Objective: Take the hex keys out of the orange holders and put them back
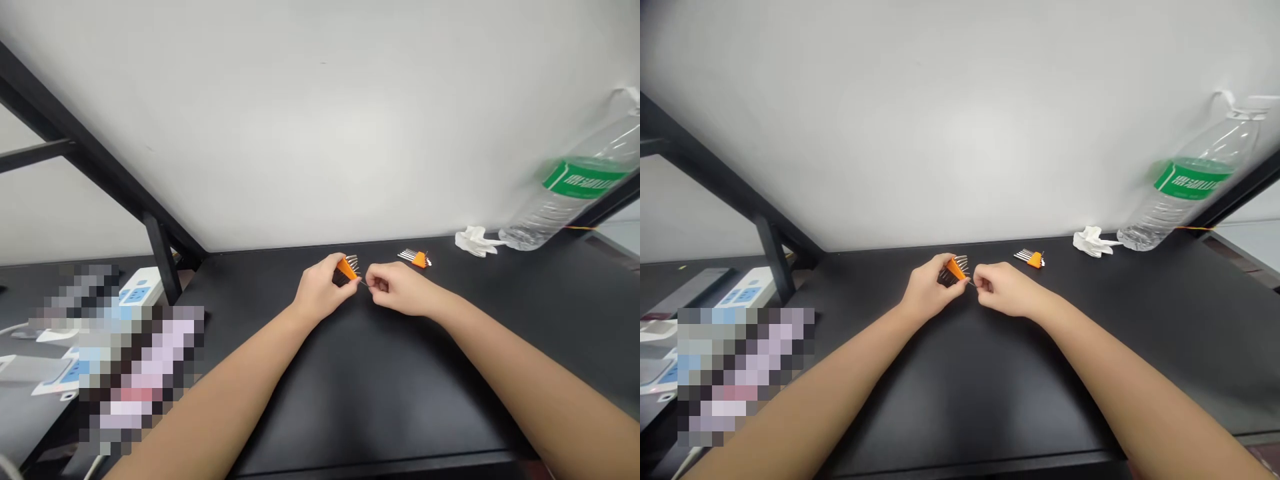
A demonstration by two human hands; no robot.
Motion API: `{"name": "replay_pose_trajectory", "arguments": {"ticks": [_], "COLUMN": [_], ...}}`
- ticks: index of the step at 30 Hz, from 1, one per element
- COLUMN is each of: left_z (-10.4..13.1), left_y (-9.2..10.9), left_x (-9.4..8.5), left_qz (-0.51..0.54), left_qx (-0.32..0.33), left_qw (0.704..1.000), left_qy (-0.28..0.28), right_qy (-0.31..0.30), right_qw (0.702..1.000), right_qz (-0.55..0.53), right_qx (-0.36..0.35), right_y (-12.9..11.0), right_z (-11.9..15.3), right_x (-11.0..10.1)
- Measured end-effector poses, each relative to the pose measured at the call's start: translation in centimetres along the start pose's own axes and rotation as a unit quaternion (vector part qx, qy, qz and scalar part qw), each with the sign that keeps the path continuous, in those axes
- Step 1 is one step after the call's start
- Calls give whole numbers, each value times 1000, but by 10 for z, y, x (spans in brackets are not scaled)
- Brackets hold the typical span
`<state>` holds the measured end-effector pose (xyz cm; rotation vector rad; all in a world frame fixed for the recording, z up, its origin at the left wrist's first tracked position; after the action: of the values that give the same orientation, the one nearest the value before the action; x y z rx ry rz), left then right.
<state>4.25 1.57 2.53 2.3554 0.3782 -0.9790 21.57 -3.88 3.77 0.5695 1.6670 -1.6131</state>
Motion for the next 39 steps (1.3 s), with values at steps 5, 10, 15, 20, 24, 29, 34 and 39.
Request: {"name": "replay_pose_trajectory", "arguments": {"ticks": [5, 10, 15, 20, 24, 29, 34, 39], "left_z": [0, 0, 1, 0, 0, 0, -1, -1], "left_y": [0, -1, -2, -3, -1, 3, 5, 5], "left_x": [1, 1, 1, 2, 2, 1, 2, 3], "left_qz": [0, 3, 0, -11, -30, -48, -65, -81], "left_qx": [-8, -2, 5, 18, 46, 60, 65, 85], "left_qw": [1000, 1000, 1000, 1000, 998, 997, 996, 993], "left_qy": [-2, 2, 12, 14, 16, 9, 2, 5], "right_qy": [28, 32, 57, 41, 5, -30, -47, -61], "right_qw": [995, 994, 993, 993, 981, 958, 944, 938], "right_qz": [-94, -100, -103, -110, -179, -250, -287, -302], "right_qx": [-4, 7, 7, 18, 75, 134, 154, 161], "right_y": [-3, -2, 1, 3, 9, 15, 18, 18], "right_z": [0, -1, -3, -3, -3, -5, -6, -6], "right_x": [-5, -4, -8, -7, -3, 1, 2, 4]}}
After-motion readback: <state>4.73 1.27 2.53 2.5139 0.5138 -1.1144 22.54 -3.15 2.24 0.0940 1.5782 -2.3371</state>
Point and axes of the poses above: each hand's wrist, its own z-axis away from the middle knuckle, its own x-axis out of the palm, y = z × x, the point moved 5 cm from there along -z, towards the middle knuckle, and after that the axes turned 14 degrees about x, right-handed, at the moved point
